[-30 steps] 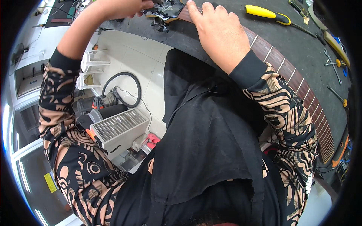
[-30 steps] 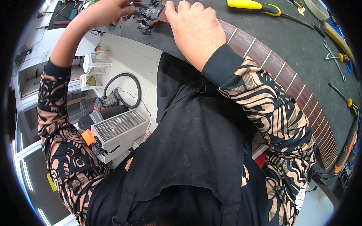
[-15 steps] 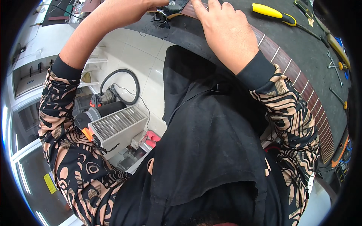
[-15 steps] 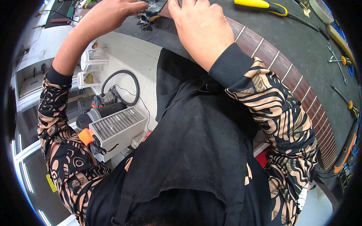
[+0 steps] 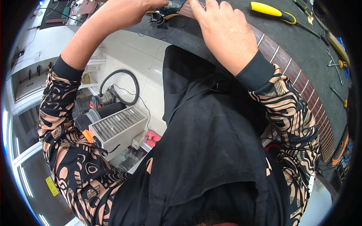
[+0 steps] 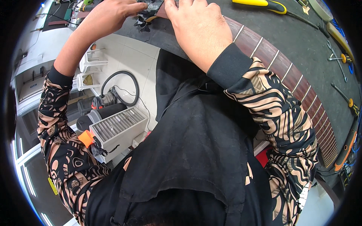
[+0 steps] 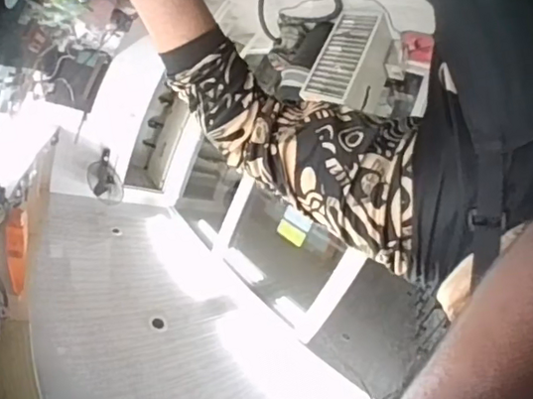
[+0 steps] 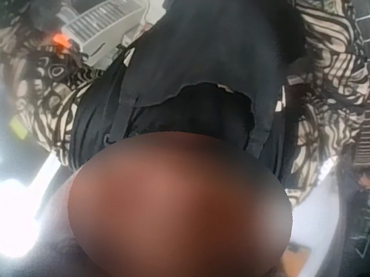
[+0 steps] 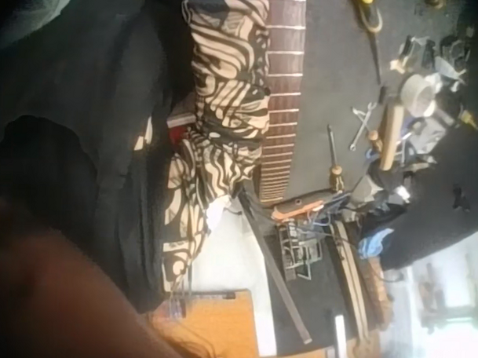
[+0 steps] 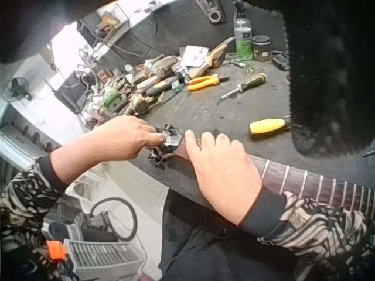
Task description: The person uses a power drill to tighten the tuning pegs on a guitar headstock. They then flip the guitar neck over and manually adjust the tuning pegs and strings with their hands. The work is performed on a cluttered workbench in a workshop setting.
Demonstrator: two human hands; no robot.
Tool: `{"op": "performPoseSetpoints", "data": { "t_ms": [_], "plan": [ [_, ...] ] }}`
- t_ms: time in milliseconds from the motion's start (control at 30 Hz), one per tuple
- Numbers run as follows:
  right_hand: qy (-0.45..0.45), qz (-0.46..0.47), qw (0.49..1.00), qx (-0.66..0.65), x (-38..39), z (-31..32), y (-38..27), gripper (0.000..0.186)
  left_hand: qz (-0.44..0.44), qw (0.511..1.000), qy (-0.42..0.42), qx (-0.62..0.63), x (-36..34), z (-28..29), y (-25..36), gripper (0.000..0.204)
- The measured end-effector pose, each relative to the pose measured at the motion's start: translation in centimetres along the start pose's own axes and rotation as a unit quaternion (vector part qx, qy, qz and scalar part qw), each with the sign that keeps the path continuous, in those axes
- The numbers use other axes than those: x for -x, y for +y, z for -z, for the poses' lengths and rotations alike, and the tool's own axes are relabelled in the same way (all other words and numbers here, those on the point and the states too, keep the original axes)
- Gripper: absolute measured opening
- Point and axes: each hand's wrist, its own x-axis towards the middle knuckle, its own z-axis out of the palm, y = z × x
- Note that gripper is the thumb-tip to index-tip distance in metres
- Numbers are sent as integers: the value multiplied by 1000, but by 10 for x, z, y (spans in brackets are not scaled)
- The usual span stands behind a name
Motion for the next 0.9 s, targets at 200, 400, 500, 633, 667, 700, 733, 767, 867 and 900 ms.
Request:
{"op": "performPoseSetpoints", "data": {
  "t_ms": [200,400,500,633,667,700,733,767,867,900],
  "plan": [
    [2,8,1000,5,2,-9,-3,47,-15,1000,-22,7,4,-3,1,43],
    [2,-5,1000,-10,2,-6,0,47,-14,998,-59,11,-2,5,-1,35],
    [-5,-7,1000,-7,2,-3,2,47,0,996,-88,-17,-8,17,4,33],
    [-4,-4,1000,-11,3,-7,2,47,-11,997,-71,7,-4,12,1,43],
    [-5,-1,1000,-15,3,-9,1,47,-10,997,-70,14,-2,10,1,47],
    [-6,2,1000,-20,3,-11,1,47,-9,997,-69,20,0,8,2,50],
    [-6,5,1000,-23,3,-13,1,47,-5,997,-69,24,1,7,4,54],
    [-6,2,1000,-12,3,-8,2,47,-9,998,-58,23,0,11,5,57],
    [-12,-2,1000,3,3,-2,3,48,-12,998,-59,21,-2,16,6,62],
    [-15,-3,1000,6,3,-1,4,48,-13,998,-64,19,-4,16,5,63]
  ]
}}
